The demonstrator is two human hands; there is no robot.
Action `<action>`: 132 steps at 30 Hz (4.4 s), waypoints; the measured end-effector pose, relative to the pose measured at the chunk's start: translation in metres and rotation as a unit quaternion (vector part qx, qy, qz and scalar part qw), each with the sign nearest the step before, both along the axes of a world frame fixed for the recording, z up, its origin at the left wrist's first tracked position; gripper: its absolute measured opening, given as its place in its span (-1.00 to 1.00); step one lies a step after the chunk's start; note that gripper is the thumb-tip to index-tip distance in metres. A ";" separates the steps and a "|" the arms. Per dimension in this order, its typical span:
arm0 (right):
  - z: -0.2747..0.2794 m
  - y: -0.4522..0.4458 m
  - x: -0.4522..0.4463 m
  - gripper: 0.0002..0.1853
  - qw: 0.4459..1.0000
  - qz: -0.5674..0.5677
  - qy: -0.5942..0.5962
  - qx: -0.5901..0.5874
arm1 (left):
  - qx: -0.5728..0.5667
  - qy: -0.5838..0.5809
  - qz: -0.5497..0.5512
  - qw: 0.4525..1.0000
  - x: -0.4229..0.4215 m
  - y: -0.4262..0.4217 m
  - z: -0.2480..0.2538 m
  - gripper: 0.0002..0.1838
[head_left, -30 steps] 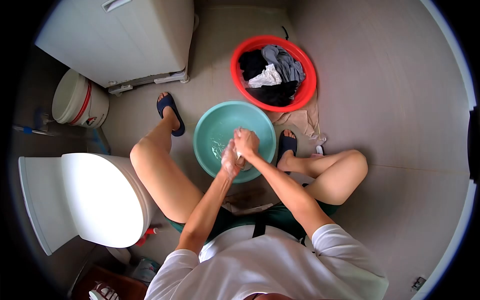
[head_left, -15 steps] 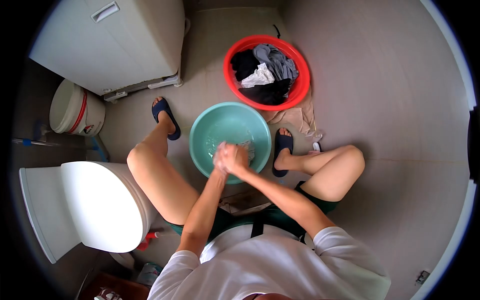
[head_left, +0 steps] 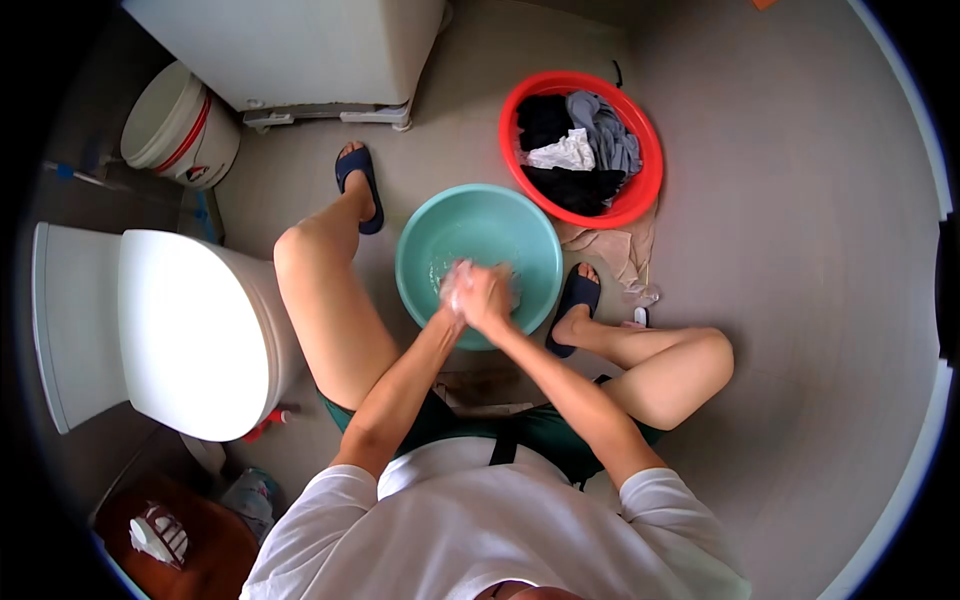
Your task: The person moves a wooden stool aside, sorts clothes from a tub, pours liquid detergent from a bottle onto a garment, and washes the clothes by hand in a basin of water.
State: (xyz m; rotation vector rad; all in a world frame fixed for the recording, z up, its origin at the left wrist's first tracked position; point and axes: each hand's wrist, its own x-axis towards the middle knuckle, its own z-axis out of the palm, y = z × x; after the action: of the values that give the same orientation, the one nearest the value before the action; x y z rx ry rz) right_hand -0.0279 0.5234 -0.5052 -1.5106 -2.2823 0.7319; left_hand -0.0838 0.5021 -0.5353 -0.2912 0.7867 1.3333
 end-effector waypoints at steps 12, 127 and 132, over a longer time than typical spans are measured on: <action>0.001 0.031 0.005 -0.74 0.995 -0.067 -0.029 -0.067 | 0.173 -0.130 0.029 0.976 0.015 -0.009 -0.051 -0.57; 0.013 0.048 0.004 -0.60 0.998 -0.048 -0.049 -0.005 | 0.025 -0.040 0.049 0.998 0.005 -0.003 -0.010 -0.57; 0.021 -0.004 0.001 -0.68 0.999 -0.014 0.010 0.043 | 0.102 -0.072 0.092 0.988 -0.013 0.009 -0.063 -0.63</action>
State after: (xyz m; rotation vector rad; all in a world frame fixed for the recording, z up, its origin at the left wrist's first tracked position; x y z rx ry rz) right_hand -0.0268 0.5192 -0.4838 -1.4867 -2.2442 0.6291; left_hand -0.0969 0.5108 -0.5987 -0.2989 0.5064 1.5361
